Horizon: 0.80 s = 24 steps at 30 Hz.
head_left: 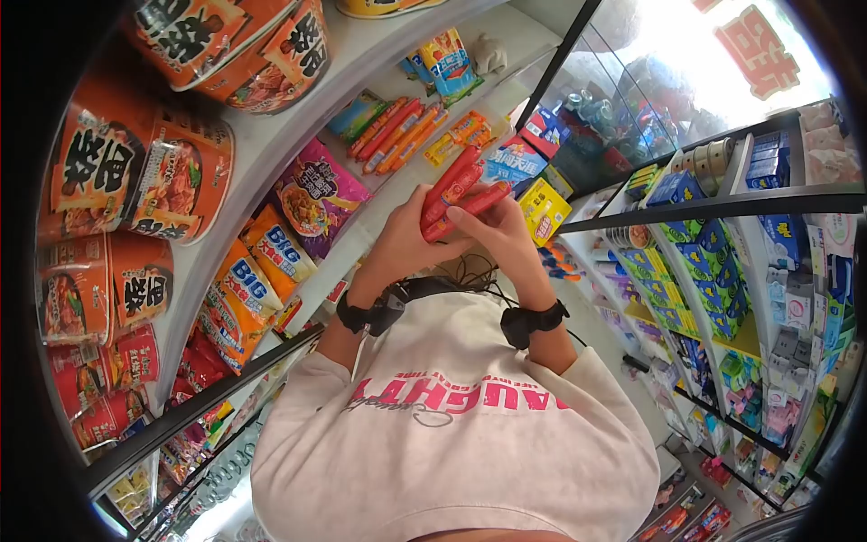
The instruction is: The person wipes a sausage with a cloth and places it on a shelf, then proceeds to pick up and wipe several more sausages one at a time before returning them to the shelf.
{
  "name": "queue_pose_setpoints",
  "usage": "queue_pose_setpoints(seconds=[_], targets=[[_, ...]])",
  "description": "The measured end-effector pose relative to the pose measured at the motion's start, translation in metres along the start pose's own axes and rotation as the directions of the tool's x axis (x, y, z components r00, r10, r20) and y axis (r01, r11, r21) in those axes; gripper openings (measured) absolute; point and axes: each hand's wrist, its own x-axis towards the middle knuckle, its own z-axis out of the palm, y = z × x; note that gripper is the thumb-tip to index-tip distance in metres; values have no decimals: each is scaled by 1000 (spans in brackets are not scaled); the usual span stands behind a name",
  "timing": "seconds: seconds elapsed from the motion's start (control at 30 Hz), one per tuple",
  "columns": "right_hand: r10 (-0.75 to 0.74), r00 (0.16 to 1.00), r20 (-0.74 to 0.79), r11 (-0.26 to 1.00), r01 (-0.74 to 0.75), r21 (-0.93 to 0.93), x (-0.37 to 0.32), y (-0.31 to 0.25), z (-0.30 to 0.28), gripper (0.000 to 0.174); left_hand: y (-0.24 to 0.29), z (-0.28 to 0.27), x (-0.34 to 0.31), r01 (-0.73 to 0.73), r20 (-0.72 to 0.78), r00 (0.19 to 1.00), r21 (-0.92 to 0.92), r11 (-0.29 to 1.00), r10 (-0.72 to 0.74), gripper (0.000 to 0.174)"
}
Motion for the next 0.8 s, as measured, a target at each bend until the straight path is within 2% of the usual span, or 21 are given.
queue_pose_setpoints(seconds=[0.03, 0.1, 0.13, 0.2, 0.23, 0.3, 0.37, 0.4, 0.5, 0.6, 0.7, 0.8], targets=[[39, 999, -8, 999, -39, 19, -4, 2, -1, 36, -5, 1, -1, 16, 36, 999, -21, 1000, -15, 59], [-19, 998, -57, 998, 23, 63, -9, 15, -5, 38, -21, 4, 0, 50, 112, 993, -63, 997, -43, 61], [-49, 995, -85, 995, 55, 82, -11, 20, -8, 39, -25, 7, -1, 49, 144, 989, -137, 989, -29, 58], [-14, 994, -111, 987, 31, 158, -17, 21, -13, 39, -33, 13, -3, 59, 204, 979, -283, 957, 0, 53], [2, 992, -123, 980, 22, 196, -19, 23, -17, 40, -36, 15, -1, 227, 251, 958, -355, 907, -141, 52], [34, 981, -192, 970, 14, 243, -23, 34, -27, 40, -44, 19, 2, 536, 369, 840, -452, 712, -398, 55], [46, 969, -243, 950, 33, 310, -25, 49, -39, 42, -66, 34, 3, 487, 363, 861, -386, 784, -356, 60], [110, 969, -223, 938, -27, 344, -26, 56, -47, 44, -75, 41, 3, 459, 362, 871, -354, 815, -333, 64], [156, 962, -223, 921, -60, 384, -25, 86, -63, 41, -95, 49, 6, 532, 459, 789, -180, 827, -408, 60], [291, 913, -285, 884, -142, 446, -16, 120, -74, 33, -140, 72, 3, 454, 402, 857, -297, 840, -321, 54], [327, 891, -313, 908, -205, 366, -5, 153, -83, 29, -173, 76, -2, 582, 388, 800, -316, 750, -458, 48], [370, 888, -273, 877, -237, 417, 9, 169, -87, 26, -202, 81, -6, 574, 242, 819, -357, 737, -520, 42]])
